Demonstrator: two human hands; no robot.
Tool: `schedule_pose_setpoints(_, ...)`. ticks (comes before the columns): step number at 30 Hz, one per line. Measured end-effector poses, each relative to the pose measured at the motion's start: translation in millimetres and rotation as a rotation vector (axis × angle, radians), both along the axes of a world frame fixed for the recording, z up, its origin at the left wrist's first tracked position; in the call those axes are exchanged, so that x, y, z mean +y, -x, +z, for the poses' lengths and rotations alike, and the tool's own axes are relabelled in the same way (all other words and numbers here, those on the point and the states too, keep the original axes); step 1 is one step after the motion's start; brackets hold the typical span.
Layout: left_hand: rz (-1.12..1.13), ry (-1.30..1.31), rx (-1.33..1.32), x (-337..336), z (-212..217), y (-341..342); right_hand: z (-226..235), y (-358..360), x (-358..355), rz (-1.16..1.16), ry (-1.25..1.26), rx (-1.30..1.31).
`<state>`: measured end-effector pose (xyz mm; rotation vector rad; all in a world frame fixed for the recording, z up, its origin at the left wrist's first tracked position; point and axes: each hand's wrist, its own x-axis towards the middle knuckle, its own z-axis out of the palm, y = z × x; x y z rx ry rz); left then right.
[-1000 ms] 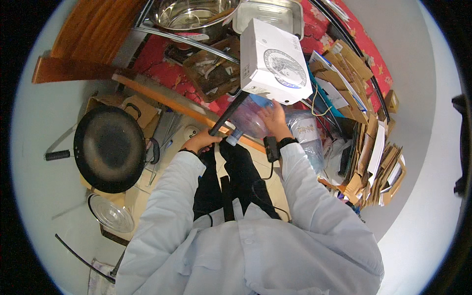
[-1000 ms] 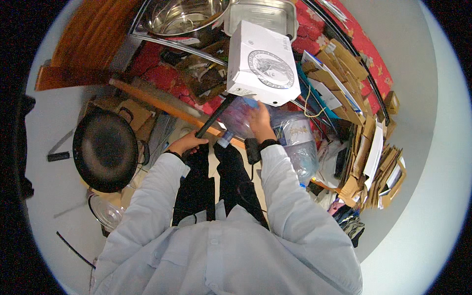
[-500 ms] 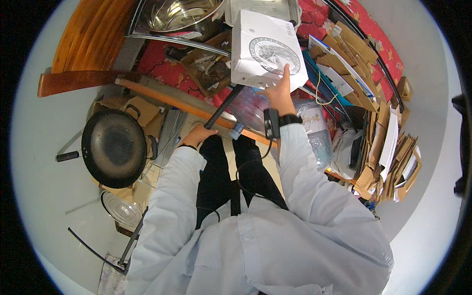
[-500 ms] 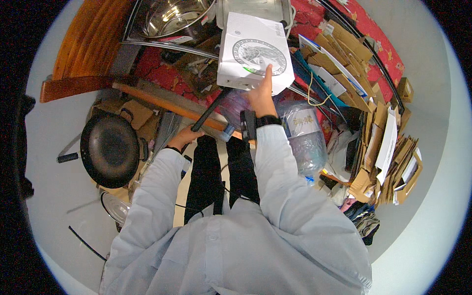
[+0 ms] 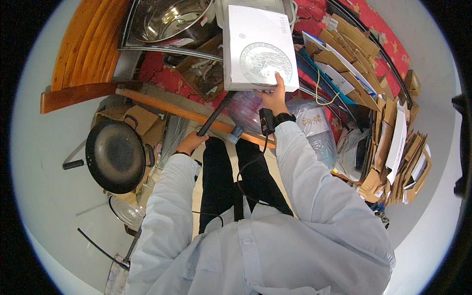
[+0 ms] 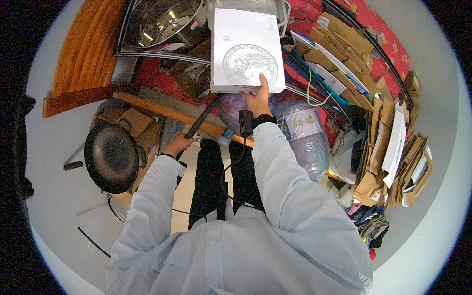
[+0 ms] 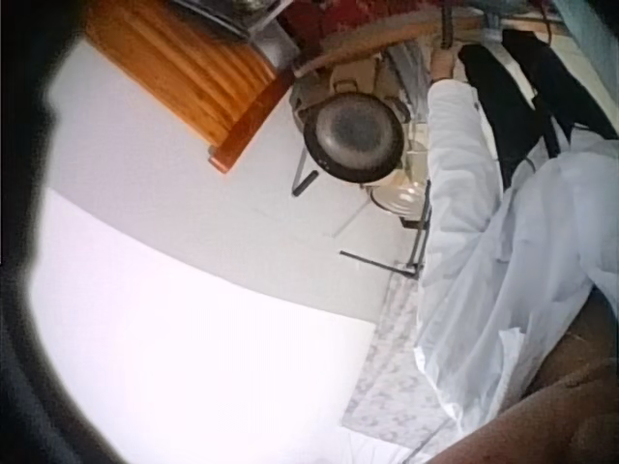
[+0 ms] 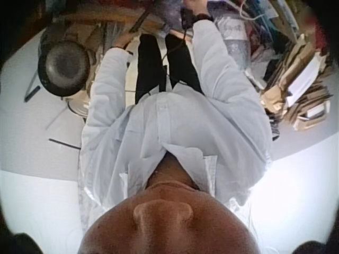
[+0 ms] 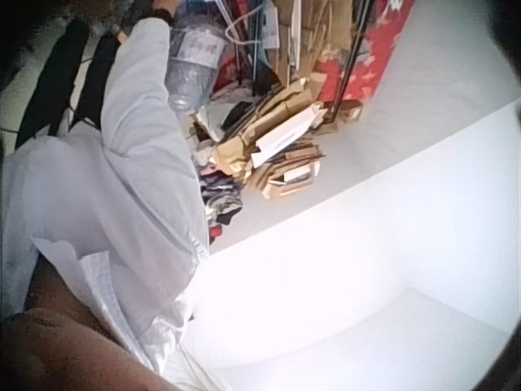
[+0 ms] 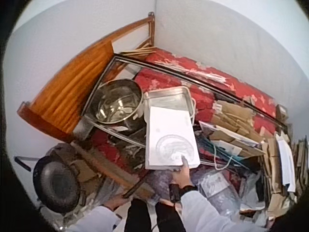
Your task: The person assembles a black metal stand by connecting its legs and crossbars. They then move a large metal pot and a frying pan to different positions on the floor.
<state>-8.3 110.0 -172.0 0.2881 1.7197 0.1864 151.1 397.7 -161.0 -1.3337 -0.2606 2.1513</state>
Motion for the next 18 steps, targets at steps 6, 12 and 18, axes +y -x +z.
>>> schedule_pose_setpoints(6, -0.204, 0.067, 0.128, -8.1, -28.6, 4.2, 1.1, -18.6, -10.0, -0.011, -0.187, -0.081)
schedule_pose_setpoints(12, -0.108, 0.086, 0.108, -22.9, -78.3, -3.8, 27.7, -47.6, 12.4, -0.050, -0.213, -0.154)
schedule_pose_setpoints(18, -0.191, 0.126, 0.130, -26.2, -109.5, -11.9, 51.5, -72.9, 33.3, -0.005, -0.273, -0.178)
